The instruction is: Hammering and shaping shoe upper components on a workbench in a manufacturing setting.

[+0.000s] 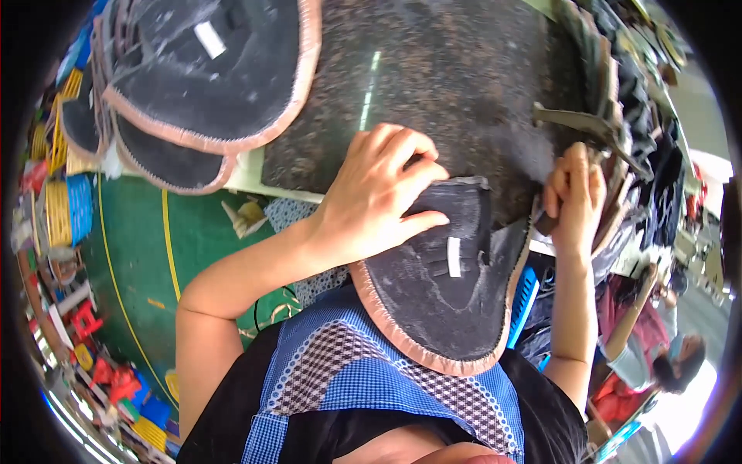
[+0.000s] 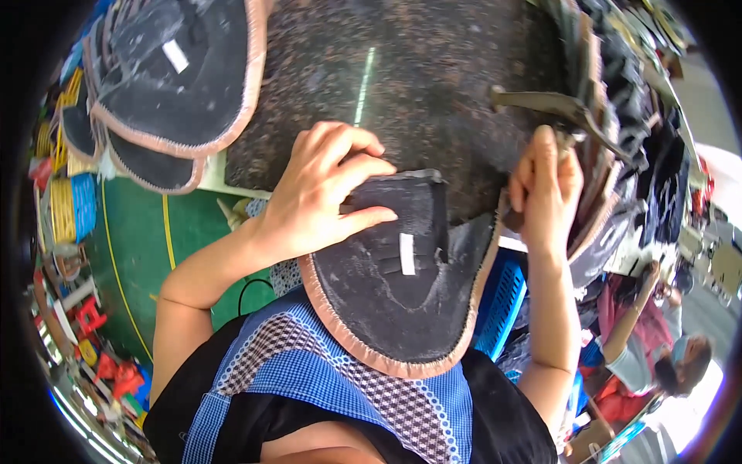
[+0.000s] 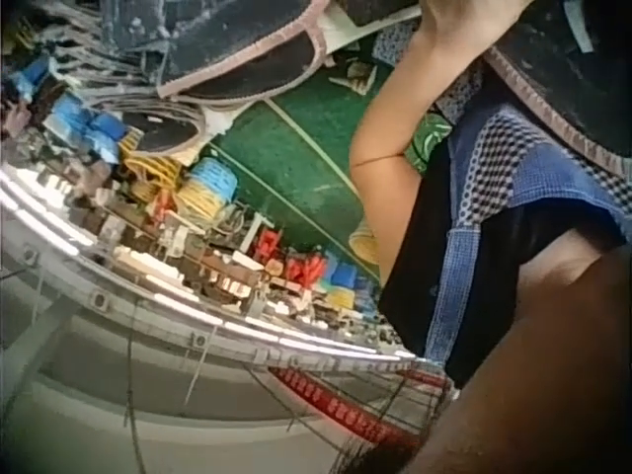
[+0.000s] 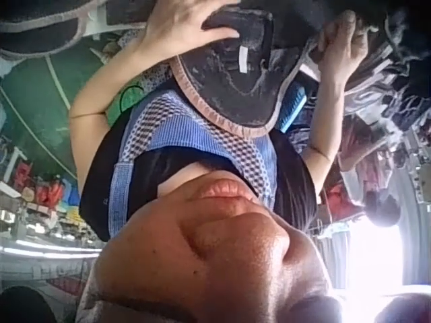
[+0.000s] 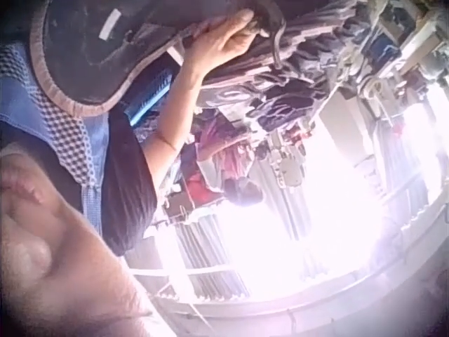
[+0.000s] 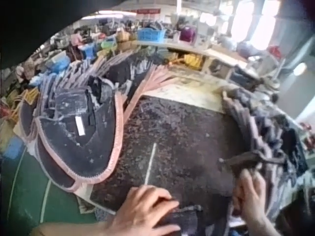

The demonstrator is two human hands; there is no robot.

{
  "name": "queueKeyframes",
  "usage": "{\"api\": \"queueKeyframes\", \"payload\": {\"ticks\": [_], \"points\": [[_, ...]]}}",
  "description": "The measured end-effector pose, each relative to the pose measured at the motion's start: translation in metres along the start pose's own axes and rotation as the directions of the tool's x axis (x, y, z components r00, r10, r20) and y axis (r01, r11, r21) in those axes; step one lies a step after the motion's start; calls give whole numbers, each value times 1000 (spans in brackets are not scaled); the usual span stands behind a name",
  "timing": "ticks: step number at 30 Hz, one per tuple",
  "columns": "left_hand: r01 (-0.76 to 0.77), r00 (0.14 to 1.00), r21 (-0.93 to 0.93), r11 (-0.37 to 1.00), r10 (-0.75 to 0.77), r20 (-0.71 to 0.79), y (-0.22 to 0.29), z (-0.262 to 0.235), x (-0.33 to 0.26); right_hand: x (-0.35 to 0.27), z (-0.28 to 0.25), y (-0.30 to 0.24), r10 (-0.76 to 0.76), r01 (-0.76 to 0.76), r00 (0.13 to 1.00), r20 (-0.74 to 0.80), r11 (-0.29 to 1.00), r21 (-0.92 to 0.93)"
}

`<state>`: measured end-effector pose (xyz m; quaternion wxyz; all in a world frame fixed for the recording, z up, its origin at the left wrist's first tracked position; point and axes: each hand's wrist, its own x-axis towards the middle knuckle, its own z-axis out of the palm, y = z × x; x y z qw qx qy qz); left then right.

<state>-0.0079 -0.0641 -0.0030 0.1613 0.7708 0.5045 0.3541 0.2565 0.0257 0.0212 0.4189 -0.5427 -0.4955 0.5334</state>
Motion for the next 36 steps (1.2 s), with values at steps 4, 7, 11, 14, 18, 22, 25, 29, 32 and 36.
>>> {"api": "queueKeyframes", "payload": {"ticks": [4, 7, 11, 14, 18, 22, 25, 29, 32, 36], "points": [[39, 986, -218, 975, -2, 169, 12, -6, 8, -9, -6, 4, 18, -22, 1000, 24, 980, 197], [343, 924, -528, 777, -180, 337, 10, -15, 19, -4, -11, 10, 5, -13, 999, 34, 966, 258], [354, 935, -616, 704, -253, 248, 0, -51, 89, -5, -14, 16, -15, 13, 1000, 2, 948, 317], [-21, 999, -440, 898, 33, 18, -27, -63, 189, -8, -21, 12, -48, 45, 999, -1, 936, 350], [-79, 996, -344, 935, 84, 0, -85, -59, 329, -7, -15, 13, -18, 5, 999, 32, 931, 365], [-153, 980, -192, 969, 125, -153, -172, -22, 424, -12, -11, 8, 10, -42, 996, 87, 927, 372], [-46, 963, 177, 983, 91, -256, -214, 6, 451, -10, -11, 4, 38, -79, 992, 119, 930, 358], [23, 939, 383, 924, 111, -325, -174, 15, 440, -13, -16, 6, 55, -91, 992, 116, 938, 335], [-240, 899, 175, 955, 287, -331, -114, -25, 420, -15, -15, 4, 31, -68, 993, 115, 939, 336], [-691, 617, 121, 713, 669, -415, 33, -125, 349, -16, -19, 5, -8, -21, 995, 99, 956, 293]]}}
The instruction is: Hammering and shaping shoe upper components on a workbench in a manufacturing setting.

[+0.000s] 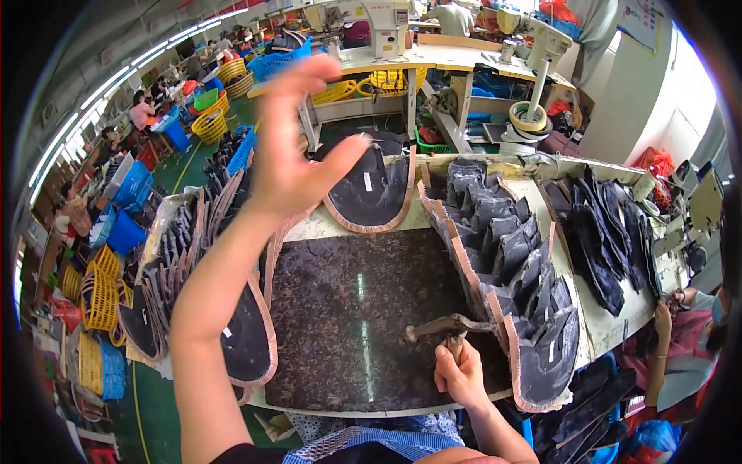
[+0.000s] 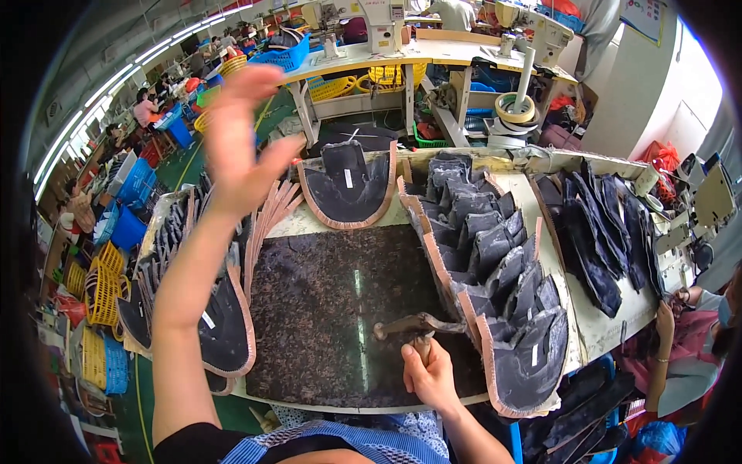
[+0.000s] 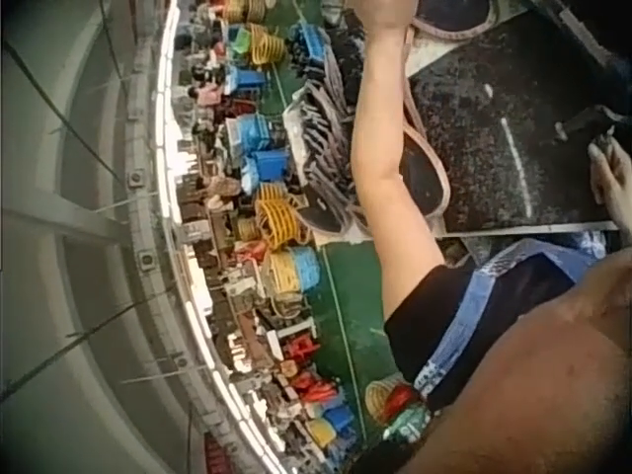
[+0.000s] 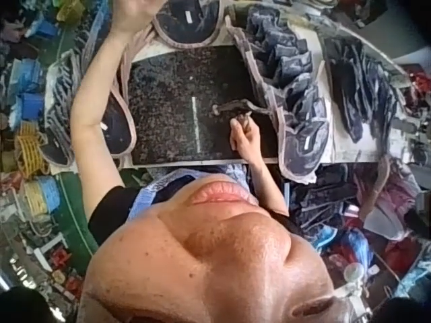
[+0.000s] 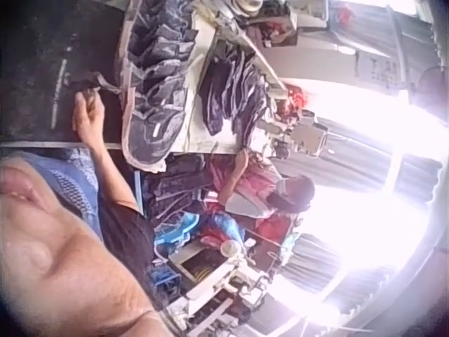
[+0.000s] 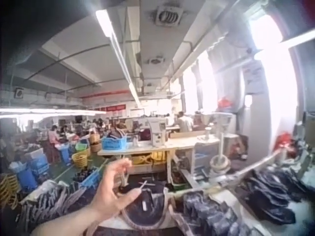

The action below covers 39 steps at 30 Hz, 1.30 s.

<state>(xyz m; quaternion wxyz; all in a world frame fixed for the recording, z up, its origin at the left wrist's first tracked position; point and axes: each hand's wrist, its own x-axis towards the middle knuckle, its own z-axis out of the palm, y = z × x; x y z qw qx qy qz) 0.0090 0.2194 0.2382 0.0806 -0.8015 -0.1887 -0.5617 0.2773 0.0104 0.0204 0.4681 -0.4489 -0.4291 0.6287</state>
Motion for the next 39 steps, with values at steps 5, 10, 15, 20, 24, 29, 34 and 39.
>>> {"api": "queueKeyframes", "payload": {"ticks": [5, 10, 15, 20, 24, 29, 34, 39], "points": [[-297, 945, -39, 954, 288, -154, 74, -40, 12, 10, 6, 1, -15, 16, 1000, 6, 1000, -12], [-282, 927, 38, 959, 282, -249, 134, -76, 5, 21, 9, 1, -133, 131, 991, -32, 990, -58], [-375, 848, 150, 915, 404, -343, 164, -105, 26, 9, 10, 6, -132, 130, 990, -50, 991, -31], [-384, 830, 204, 900, 434, -351, 189, -128, 26, 9, 13, 9, -114, 112, 993, -29, 992, -57], [-332, 857, 244, 911, 399, -325, 220, -139, 15, 2, 8, 4, -124, 122, 992, -11, 989, -83], [-336, 860, 257, 906, 406, -310, 234, -127, 32, 5, 4, 11, -87, 90, 996, 32, 991, -99], [-42, 993, 420, 907, -9, 120, 212, -189, -73, 9, 16, 11, -92, 92, 996, 7, 983, -157], [539, 821, -50, 841, -538, -194, 201, -238, -161, 9, 18, 2, -175, 171, 985, -12, 973, -154]]}}
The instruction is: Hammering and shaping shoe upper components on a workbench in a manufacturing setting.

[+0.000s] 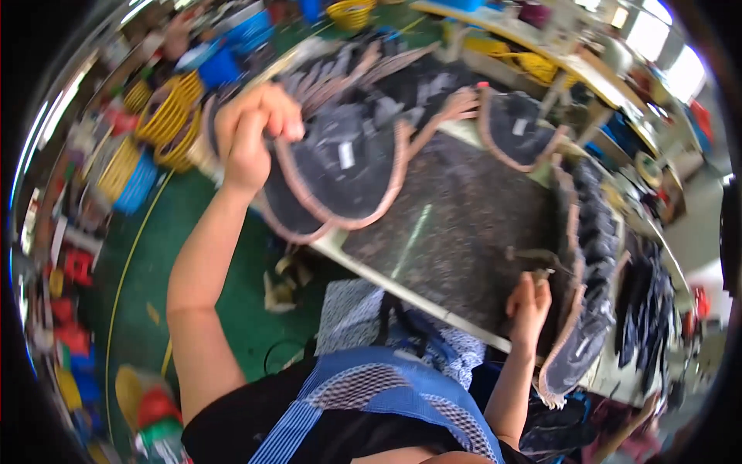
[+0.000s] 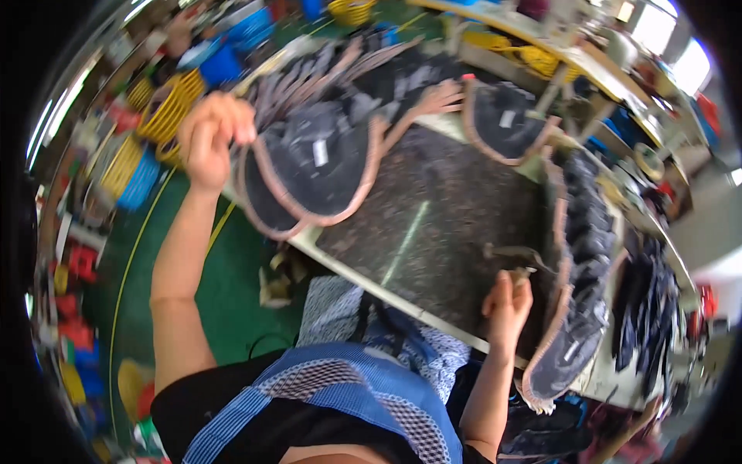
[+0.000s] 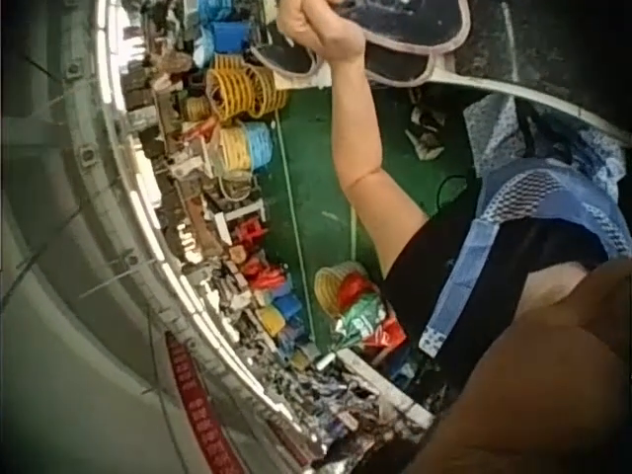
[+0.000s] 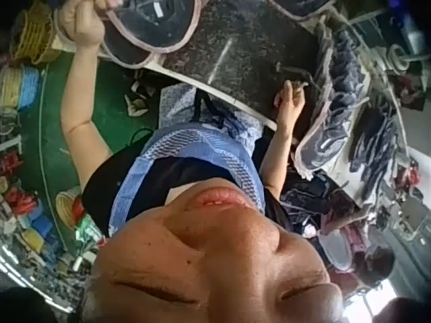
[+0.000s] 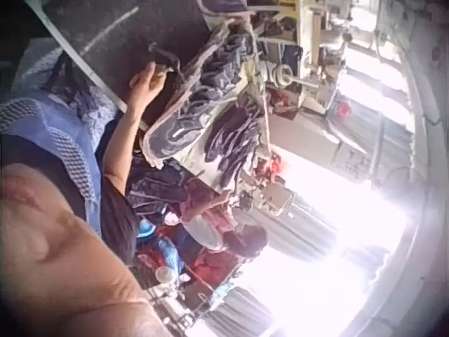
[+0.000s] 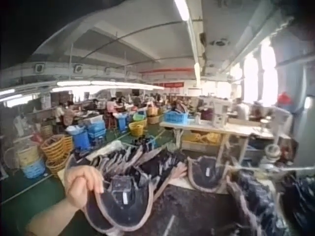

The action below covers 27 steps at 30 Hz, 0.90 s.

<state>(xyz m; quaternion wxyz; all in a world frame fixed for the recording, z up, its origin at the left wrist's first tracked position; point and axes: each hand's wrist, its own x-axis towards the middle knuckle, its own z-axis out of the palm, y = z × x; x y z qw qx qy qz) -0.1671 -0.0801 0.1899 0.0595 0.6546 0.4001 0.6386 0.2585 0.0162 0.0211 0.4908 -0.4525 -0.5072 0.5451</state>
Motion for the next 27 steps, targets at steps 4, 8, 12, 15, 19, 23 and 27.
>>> {"api": "queueKeyframes", "payload": {"ticks": [4, 8, 12, 15, 19, 23, 27], "points": [[156, 987, 118, 981, -151, -53, -31, -36, -17, 4, 4, 6, 40, -40, 999, 11, 999, -20], [313, 950, 309, 898, -298, -96, -76, -32, -36, -2, 7, 9, 35, -33, 999, 37, 997, -64], [87, 987, 821, 564, -160, 6, -127, -11, -24, -5, 4, 9, 41, -39, 999, 32, 997, -68], [-47, 970, 955, 294, -213, 114, -165, 2, -12, -2, 2, 8, 33, -34, 999, -19, 997, -68], [-204, 950, 793, 574, -80, 302, -152, 11, 6, -3, -8, 9, 34, -39, 998, -44, 994, -101], [-112, 958, 763, 637, -133, 253, -87, 30, 4, 5, -2, 7, 103, -102, 994, 35, 995, -24], [-188, 976, 694, 695, 51, 213, -54, 39, 13, 0, -5, -1, 105, -104, 994, 17, 994, -31]]}}
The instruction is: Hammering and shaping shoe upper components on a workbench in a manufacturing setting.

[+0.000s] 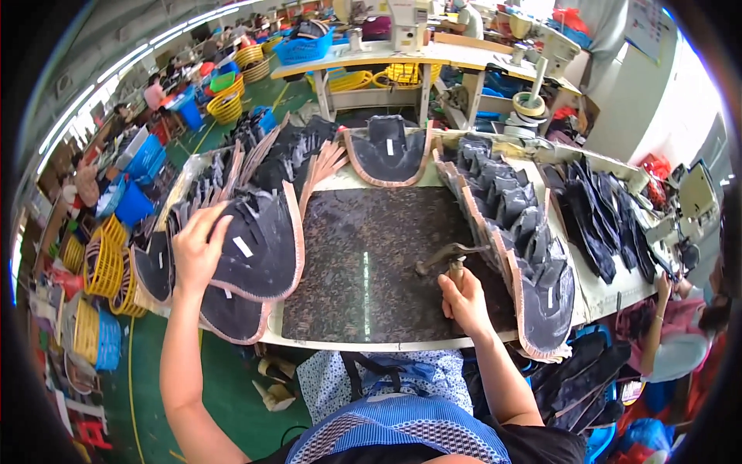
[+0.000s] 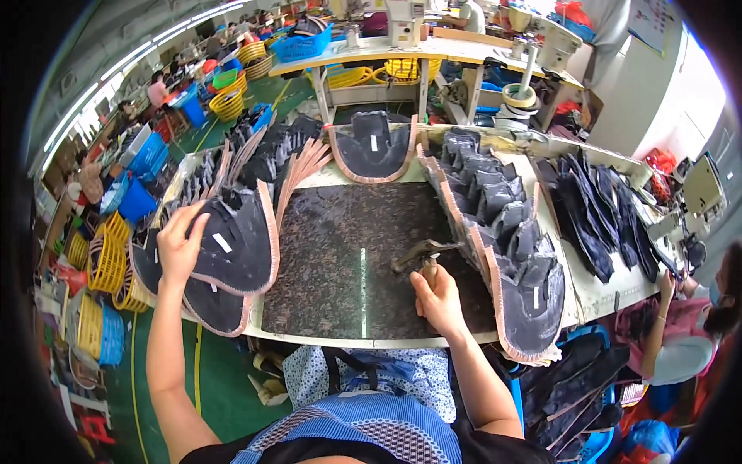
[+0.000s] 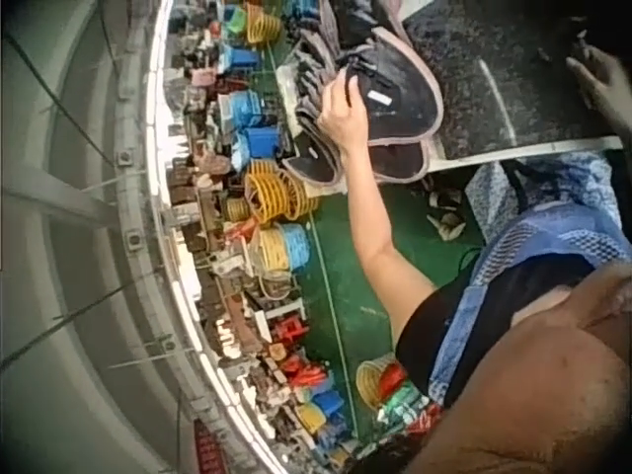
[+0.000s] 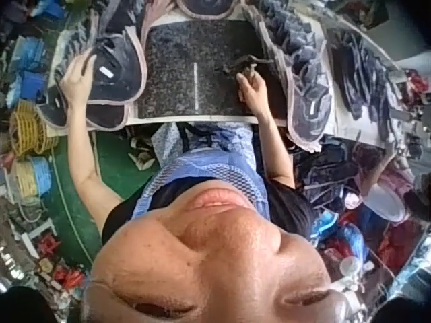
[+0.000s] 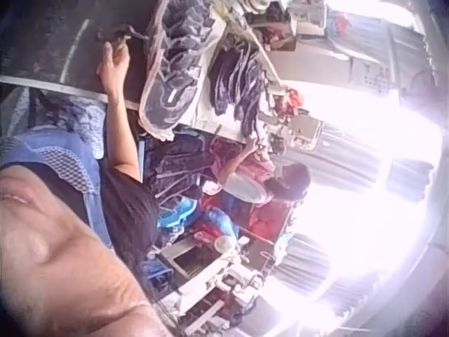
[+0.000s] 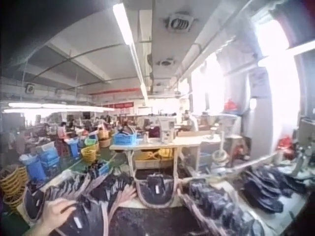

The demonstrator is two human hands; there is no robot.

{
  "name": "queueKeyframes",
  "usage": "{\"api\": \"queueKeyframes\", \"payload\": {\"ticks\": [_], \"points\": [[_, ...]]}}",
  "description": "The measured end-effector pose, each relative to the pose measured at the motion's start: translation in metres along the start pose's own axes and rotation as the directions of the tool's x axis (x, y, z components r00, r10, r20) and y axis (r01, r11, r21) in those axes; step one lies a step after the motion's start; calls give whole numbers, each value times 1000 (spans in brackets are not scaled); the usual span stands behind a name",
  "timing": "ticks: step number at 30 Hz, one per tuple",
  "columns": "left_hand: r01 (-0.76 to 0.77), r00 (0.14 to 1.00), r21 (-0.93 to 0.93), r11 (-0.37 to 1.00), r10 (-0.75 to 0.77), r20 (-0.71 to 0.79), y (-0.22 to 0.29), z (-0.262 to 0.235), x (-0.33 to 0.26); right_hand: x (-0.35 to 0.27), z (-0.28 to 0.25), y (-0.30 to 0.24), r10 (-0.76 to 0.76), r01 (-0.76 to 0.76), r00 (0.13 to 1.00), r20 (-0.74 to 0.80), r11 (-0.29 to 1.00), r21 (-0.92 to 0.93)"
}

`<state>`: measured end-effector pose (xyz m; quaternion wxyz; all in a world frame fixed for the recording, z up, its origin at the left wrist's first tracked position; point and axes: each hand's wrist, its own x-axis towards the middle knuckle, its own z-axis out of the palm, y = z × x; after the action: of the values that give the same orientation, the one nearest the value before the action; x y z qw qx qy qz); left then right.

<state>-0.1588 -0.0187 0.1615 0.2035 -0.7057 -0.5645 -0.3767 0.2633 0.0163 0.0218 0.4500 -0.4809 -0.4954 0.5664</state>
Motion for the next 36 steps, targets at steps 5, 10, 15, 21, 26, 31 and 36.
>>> {"api": "queueKeyframes", "payload": {"ticks": [5, 10, 15, 21, 26, 31, 36], "points": [[112, 977, -243, 964, -152, -150, 36, -24, 23, -2, 0, 5, -43, 42, 999, 31, 999, 20], [297, 944, -695, 655, -313, 109, 81, -18, 35, -6, -3, 2, -27, 26, 999, 38, 999, 27], [659, 749, -681, 321, -193, 634, 135, 34, -9, -28, -7, 15, 31, -137, 976, 217, 861, 490], [942, 334, -334, 22, -103, 937, 144, 80, -113, -89, -12, 6, 219, -394, 902, 372, 770, 502], [943, 313, -302, 141, -59, 948, 141, 76, -104, -89, -3, -20, 293, -367, 911, 290, 897, 246], [860, 444, -358, 364, -186, 877, 133, 98, -31, -51, 7, -36, 243, -384, 903, 355, 828, 410], [906, 315, -298, 302, -9, 949, 129, 124, -17, -39, -6, -39, 342, -528, 846, 408, 634, 564]]}}
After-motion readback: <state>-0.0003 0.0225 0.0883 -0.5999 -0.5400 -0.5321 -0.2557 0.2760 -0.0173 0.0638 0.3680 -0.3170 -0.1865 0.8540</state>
